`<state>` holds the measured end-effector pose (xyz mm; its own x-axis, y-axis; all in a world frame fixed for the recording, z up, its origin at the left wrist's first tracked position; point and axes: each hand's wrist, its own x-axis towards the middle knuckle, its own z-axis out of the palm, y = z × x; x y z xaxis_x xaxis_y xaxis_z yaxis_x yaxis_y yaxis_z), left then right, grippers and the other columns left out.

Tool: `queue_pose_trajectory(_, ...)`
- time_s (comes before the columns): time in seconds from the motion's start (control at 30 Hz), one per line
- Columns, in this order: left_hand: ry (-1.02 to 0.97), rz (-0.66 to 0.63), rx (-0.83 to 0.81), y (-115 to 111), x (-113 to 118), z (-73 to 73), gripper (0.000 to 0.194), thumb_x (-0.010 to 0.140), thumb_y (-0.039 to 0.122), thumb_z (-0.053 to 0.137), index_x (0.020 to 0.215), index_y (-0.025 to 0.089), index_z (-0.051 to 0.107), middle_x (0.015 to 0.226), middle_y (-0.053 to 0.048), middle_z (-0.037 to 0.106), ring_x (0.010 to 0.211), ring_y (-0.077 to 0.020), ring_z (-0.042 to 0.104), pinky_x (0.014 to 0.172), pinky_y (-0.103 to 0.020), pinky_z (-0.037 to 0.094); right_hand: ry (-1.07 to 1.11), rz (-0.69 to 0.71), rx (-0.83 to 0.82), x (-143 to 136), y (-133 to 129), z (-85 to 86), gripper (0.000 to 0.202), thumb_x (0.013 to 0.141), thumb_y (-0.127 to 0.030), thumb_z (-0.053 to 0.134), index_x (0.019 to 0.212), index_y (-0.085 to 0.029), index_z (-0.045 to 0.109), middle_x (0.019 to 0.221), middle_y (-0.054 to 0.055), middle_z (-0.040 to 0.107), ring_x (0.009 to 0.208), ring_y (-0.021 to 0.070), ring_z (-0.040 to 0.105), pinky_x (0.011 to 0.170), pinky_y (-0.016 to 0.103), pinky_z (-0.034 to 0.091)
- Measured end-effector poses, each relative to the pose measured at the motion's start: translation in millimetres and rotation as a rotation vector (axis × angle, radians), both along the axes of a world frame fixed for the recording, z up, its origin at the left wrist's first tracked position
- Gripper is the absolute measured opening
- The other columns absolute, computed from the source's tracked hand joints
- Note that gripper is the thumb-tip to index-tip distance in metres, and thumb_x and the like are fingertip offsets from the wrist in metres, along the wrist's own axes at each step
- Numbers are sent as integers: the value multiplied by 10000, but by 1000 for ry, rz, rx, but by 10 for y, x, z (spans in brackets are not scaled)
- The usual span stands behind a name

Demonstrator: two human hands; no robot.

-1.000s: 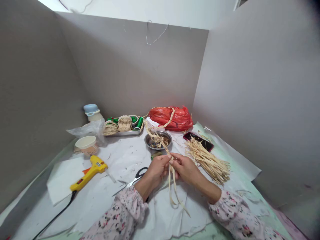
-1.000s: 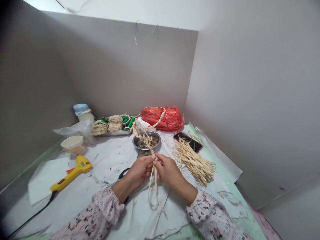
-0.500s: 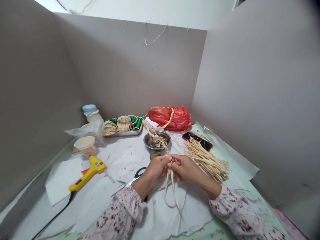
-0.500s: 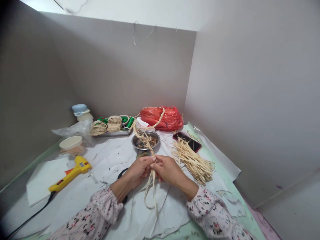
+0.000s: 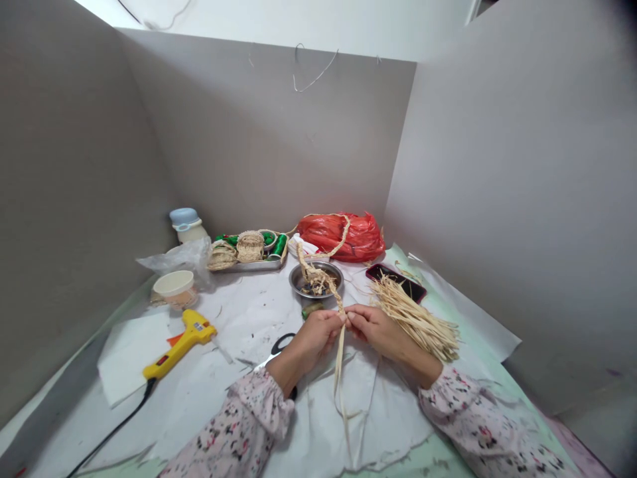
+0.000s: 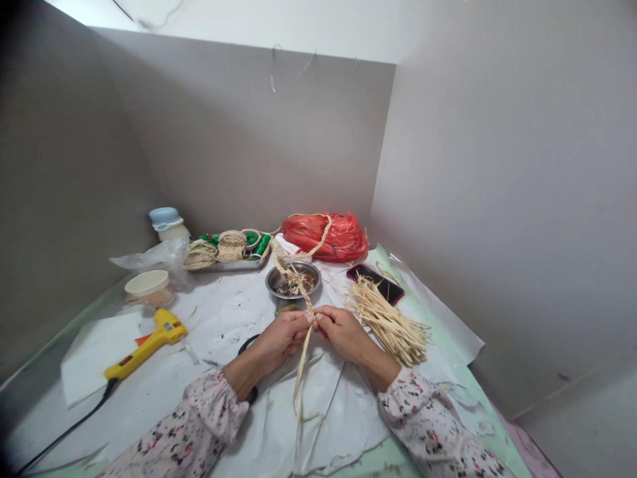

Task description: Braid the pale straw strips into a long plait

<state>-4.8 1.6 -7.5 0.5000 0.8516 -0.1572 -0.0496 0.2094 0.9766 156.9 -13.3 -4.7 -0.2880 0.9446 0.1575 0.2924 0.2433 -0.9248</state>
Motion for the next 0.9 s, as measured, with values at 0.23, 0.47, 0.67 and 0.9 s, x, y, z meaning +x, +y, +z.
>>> queue_pose_trajectory(0.23,126,46,35,-8,39,-5,150,685,297,551,636,179,471,478,97,282,412,-51,175,441,-254,94,95,-94,-66,-18,30,-21,143,737,-260,548,766,-159,644,736,23,645,713,157,570,719,275,441)
queue_pose_trajectory(0.47,190,124,105,50,48,-59,162,678,313,554,624,163,524,466,88,304,434,-58,203,466,-246,128,83,-139,-10,-30,20,-90,180,788,-319,565,751,-160,642,729,23,652,667,138,563,684,259,441)
queue_pose_trajectory(0.67,146,86,30,-10,38,54,134,670,281,532,613,161,528,501,64,356,427,-57,205,449,-249,97,216,13,-111,-35,-20,-24,253,832,-388,517,849,-163,632,703,9,623,609,126,544,613,251,445)
queue_pose_trajectory(0.9,232,84,126,24,41,-15,156,673,300,545,605,161,560,466,72,337,447,-76,230,465,-237,153,22,-22,34,-38,-22,-50,173,825,-262,500,729,-179,617,704,0,633,688,143,559,686,253,446)
